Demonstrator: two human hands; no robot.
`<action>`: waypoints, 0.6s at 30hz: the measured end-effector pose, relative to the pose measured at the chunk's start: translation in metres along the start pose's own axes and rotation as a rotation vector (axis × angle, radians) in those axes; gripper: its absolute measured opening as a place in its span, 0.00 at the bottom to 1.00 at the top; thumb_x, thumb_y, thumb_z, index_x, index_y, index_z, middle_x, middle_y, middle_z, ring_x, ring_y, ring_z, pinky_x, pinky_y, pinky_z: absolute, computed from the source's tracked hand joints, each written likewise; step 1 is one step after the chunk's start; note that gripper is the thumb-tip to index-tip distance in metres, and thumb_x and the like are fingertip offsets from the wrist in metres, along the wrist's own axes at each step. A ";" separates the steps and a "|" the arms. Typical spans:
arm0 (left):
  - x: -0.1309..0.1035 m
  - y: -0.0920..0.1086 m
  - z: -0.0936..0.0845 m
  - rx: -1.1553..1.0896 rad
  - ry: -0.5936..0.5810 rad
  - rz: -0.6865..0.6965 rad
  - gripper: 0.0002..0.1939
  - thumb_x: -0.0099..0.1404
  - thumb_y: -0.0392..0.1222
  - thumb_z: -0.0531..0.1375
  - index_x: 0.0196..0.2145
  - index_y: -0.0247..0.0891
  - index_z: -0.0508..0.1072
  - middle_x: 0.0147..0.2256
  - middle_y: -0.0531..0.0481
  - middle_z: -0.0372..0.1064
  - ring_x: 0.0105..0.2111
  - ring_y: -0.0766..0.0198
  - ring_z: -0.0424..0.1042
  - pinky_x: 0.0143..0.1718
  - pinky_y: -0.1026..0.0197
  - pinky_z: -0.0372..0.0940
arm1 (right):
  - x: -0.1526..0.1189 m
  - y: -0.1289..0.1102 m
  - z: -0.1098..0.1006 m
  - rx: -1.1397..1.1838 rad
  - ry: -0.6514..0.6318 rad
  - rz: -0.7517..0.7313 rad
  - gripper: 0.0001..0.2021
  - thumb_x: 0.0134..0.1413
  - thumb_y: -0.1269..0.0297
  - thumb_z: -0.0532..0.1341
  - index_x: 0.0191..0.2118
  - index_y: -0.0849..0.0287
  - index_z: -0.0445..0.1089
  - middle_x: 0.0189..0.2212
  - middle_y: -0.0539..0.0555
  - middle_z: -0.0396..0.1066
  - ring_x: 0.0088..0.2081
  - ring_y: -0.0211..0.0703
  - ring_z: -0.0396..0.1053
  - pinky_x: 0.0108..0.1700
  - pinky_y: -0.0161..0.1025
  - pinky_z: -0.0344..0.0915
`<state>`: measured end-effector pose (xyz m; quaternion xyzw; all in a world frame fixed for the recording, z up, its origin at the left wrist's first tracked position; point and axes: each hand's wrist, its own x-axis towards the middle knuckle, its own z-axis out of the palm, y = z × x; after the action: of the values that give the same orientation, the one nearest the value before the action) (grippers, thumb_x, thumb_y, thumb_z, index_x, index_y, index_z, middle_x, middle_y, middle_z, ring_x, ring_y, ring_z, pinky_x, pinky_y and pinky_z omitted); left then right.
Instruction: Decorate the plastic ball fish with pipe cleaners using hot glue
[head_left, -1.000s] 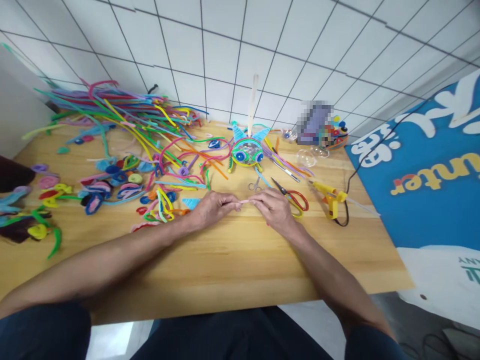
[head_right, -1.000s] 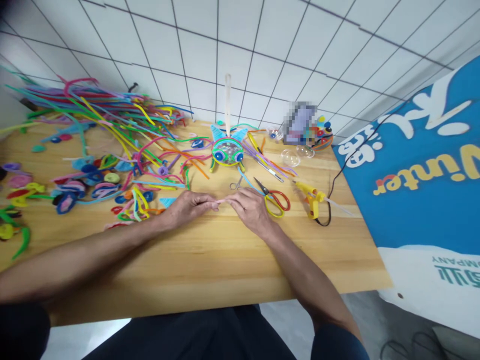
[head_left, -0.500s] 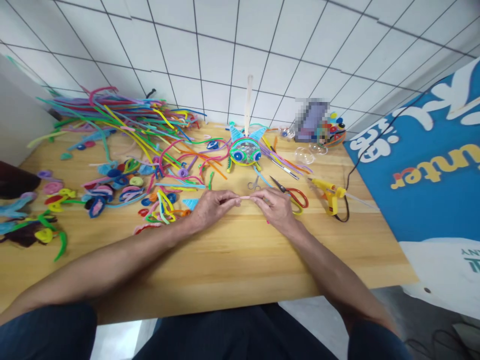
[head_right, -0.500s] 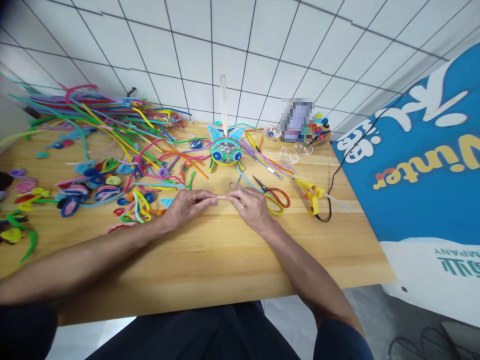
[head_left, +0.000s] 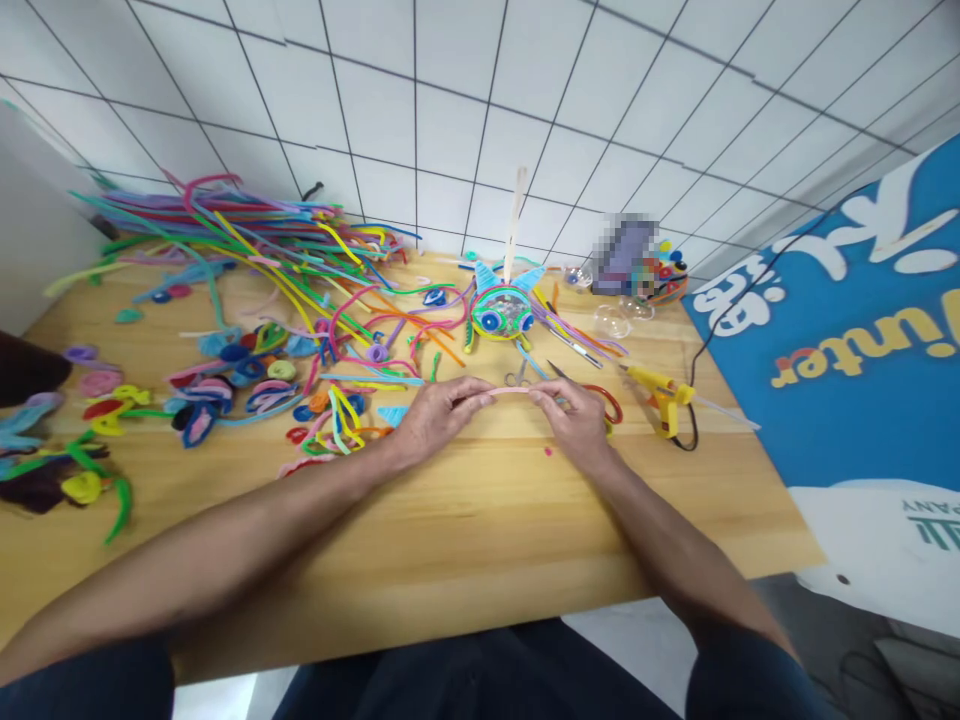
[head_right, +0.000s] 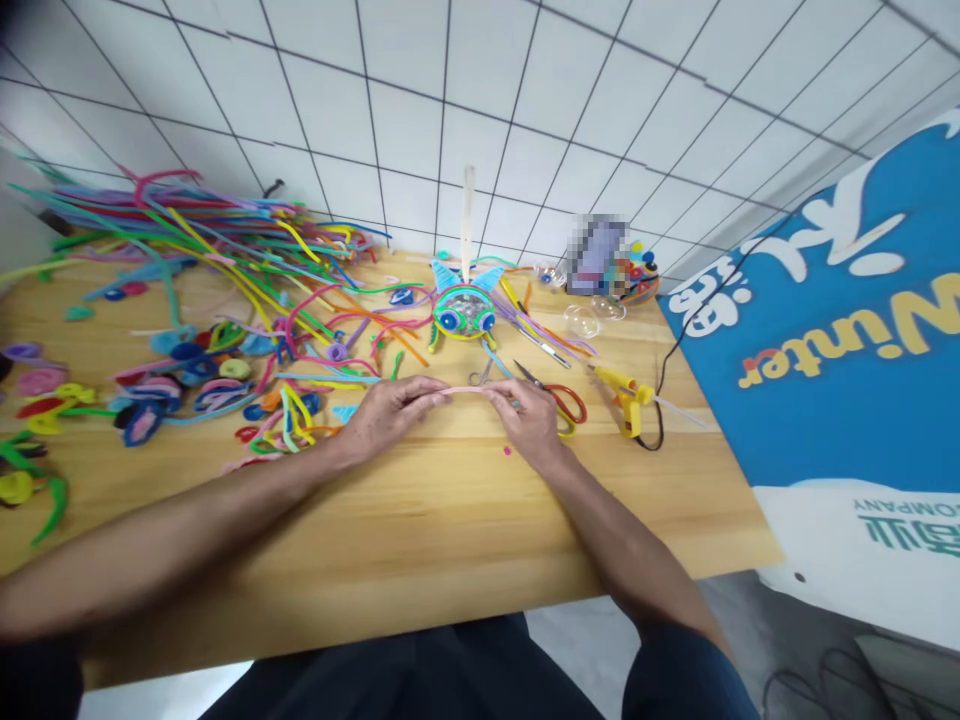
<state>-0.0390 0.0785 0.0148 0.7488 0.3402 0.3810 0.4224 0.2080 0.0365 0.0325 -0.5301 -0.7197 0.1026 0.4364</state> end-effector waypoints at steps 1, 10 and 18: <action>0.000 0.000 0.000 0.004 -0.006 0.011 0.13 0.76 0.45 0.60 0.48 0.38 0.83 0.36 0.50 0.83 0.34 0.64 0.80 0.37 0.67 0.71 | 0.000 0.001 0.001 0.005 0.005 0.006 0.06 0.66 0.63 0.67 0.38 0.51 0.82 0.33 0.50 0.85 0.34 0.44 0.81 0.40 0.39 0.75; -0.007 -0.010 0.009 0.061 0.033 0.043 0.14 0.76 0.38 0.58 0.48 0.41 0.84 0.35 0.52 0.84 0.30 0.66 0.80 0.37 0.67 0.72 | -0.006 0.006 0.006 0.013 -0.015 0.029 0.05 0.64 0.63 0.68 0.37 0.51 0.83 0.31 0.49 0.84 0.31 0.43 0.80 0.38 0.40 0.75; -0.004 -0.007 0.007 0.058 0.050 -0.054 0.14 0.75 0.43 0.60 0.51 0.39 0.82 0.39 0.49 0.84 0.29 0.66 0.76 0.33 0.65 0.70 | -0.010 0.003 0.009 -0.023 0.000 0.110 0.06 0.66 0.60 0.67 0.37 0.50 0.82 0.32 0.51 0.83 0.33 0.46 0.79 0.40 0.44 0.76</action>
<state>-0.0365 0.0749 0.0053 0.7414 0.3816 0.3782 0.4021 0.2036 0.0320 0.0202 -0.5738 -0.6907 0.1185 0.4240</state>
